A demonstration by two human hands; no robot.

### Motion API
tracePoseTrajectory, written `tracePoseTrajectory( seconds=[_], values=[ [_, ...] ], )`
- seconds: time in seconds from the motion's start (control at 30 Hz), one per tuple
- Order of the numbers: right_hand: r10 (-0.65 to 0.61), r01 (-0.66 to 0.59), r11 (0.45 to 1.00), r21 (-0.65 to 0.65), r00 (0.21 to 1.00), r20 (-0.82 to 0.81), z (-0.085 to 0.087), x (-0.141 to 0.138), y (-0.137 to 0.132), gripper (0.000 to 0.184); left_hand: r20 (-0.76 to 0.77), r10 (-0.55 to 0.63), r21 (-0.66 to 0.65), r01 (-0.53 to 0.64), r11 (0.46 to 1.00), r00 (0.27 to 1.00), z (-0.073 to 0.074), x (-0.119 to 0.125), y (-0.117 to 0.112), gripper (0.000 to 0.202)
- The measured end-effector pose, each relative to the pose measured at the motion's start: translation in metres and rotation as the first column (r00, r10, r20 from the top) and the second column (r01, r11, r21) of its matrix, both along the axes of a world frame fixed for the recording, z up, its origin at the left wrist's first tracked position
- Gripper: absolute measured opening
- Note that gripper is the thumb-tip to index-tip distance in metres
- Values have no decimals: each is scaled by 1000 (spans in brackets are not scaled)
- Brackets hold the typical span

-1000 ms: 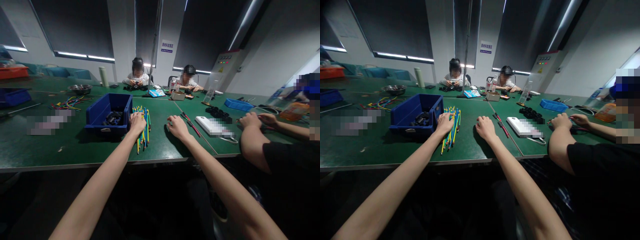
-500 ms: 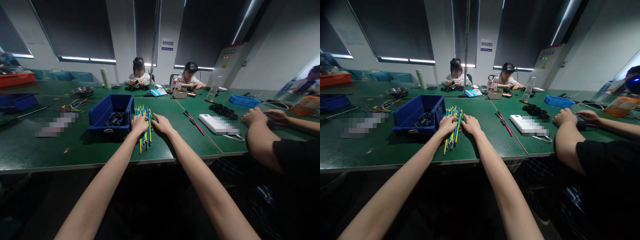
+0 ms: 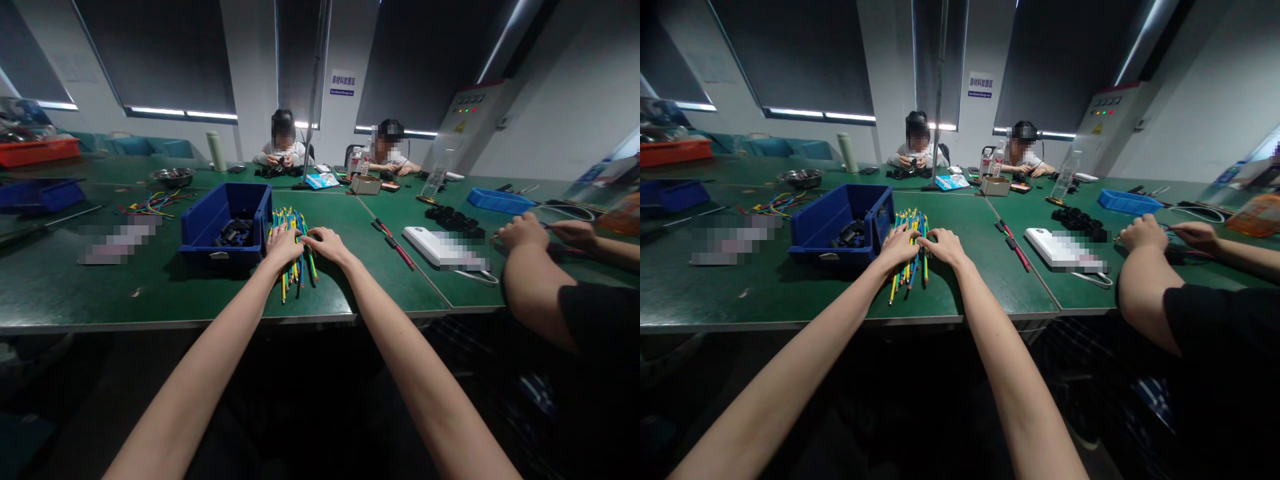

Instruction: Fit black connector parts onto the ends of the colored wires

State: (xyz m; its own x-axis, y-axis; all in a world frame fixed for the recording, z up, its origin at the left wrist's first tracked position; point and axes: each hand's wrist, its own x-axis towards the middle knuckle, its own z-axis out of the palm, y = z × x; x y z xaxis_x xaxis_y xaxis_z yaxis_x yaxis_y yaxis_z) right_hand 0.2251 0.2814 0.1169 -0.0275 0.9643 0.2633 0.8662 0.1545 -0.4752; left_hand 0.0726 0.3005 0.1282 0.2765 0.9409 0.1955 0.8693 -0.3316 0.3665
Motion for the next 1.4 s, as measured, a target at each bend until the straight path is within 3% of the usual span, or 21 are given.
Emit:
tracePoseTrajectory(
  seconds=[0.27,0.43,0.77,1.0,1.27,1.4],
  values=[
    [-68,70,997,44,997,-46,-5,1,3,30,-79,-29,2,29,1000,996,0,1,-2,60],
    [-173,181,981,73,980,-102,-1,2,-1,34,-64,-41,-4,41,999,997,-1,0,0,57],
    [-196,203,973,108,978,-71,-6,11,3,29,-54,-40,-9,39,999,998,2,0,-4,66],
    [-144,139,986,96,988,48,-6,11,4,26,-14,-35,1,35,999,999,0,1,-2,47],
    [-78,76,991,106,997,19,-9,11,7,29,7,-31,29,31,999,999,-1,0,0,40],
    [-6,13,995,97,997,-78,-8,11,12,27,-2,-31,26,31,999,1000,0,-1,0,39]
  ],
)
